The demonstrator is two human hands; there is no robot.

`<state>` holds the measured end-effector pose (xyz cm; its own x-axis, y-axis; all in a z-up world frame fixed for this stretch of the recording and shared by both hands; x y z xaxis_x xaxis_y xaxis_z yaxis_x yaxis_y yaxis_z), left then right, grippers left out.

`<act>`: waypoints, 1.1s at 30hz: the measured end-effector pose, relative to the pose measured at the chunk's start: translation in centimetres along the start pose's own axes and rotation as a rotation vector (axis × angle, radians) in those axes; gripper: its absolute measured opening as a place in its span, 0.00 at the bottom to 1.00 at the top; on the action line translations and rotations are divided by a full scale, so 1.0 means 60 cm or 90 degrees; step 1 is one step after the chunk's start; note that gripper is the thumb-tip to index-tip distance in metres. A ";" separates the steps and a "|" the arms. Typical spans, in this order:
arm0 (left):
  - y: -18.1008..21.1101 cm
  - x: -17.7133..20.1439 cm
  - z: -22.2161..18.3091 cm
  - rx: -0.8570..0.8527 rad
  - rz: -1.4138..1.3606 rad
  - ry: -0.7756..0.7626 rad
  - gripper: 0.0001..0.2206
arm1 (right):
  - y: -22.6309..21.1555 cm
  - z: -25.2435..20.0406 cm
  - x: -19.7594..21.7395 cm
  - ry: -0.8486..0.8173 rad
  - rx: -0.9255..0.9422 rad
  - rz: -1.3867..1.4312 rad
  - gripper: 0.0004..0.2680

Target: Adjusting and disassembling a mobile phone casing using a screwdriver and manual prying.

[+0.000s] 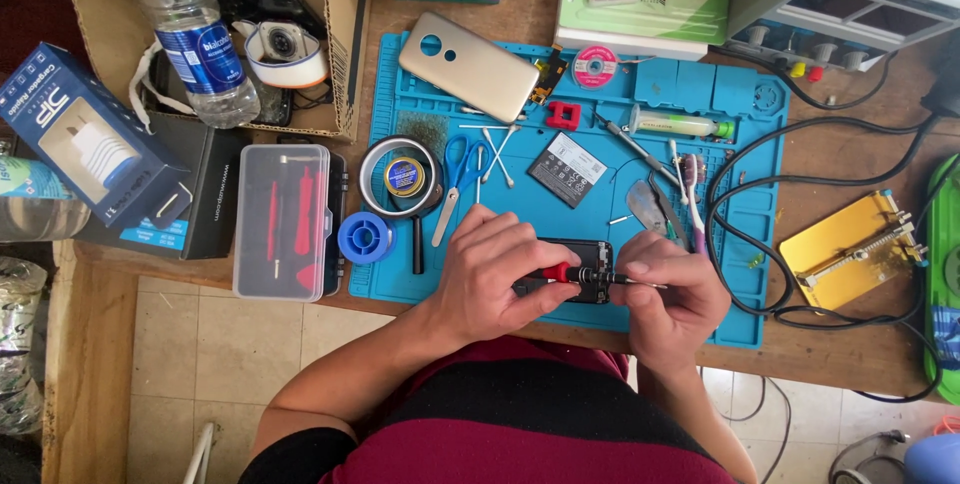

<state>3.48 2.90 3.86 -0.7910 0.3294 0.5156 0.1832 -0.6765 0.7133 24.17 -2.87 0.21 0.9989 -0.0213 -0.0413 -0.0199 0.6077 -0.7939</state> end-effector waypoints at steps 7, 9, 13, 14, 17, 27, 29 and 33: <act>0.008 -0.006 0.001 -0.019 0.014 -0.013 0.17 | 0.000 0.004 -0.004 -0.013 0.035 0.013 0.09; 0.007 -0.004 0.001 -0.010 -0.012 -0.020 0.17 | 0.000 0.005 -0.007 -0.026 0.025 0.030 0.09; 0.005 -0.003 0.001 0.003 -0.045 -0.016 0.17 | 0.003 -0.013 -0.001 -0.024 0.025 0.000 0.19; 0.001 -0.004 -0.002 0.010 -0.047 -0.016 0.17 | 0.001 -0.016 0.005 -0.007 0.034 -0.015 0.26; 0.002 -0.001 -0.006 0.031 -0.014 -0.059 0.18 | 0.004 -0.038 0.013 0.058 0.030 -0.058 0.34; -0.004 -0.002 -0.004 0.045 -0.080 -0.019 0.17 | 0.022 -0.037 0.014 -0.025 0.073 -0.089 0.28; -0.002 -0.002 -0.002 0.040 -0.071 -0.025 0.17 | 0.015 -0.028 0.014 -0.008 0.065 -0.087 0.20; 0.001 -0.003 0.000 0.028 -0.051 -0.035 0.17 | 0.005 -0.011 0.010 0.024 0.040 -0.043 0.09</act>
<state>3.64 2.81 3.78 -0.7709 0.4182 0.4805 0.1473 -0.6169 0.7731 24.74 -3.21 -0.48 0.9957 -0.0921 -0.0128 0.0507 0.6529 -0.7557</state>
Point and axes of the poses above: each hand's wrist, its own z-axis towards the middle knuckle, its own x-axis out of the back of the hand, y = z × x, the point moved 5 cm from there along z, towards the middle knuckle, and after that the axes turned 12 degrees about -y, right-handed, at the moved point
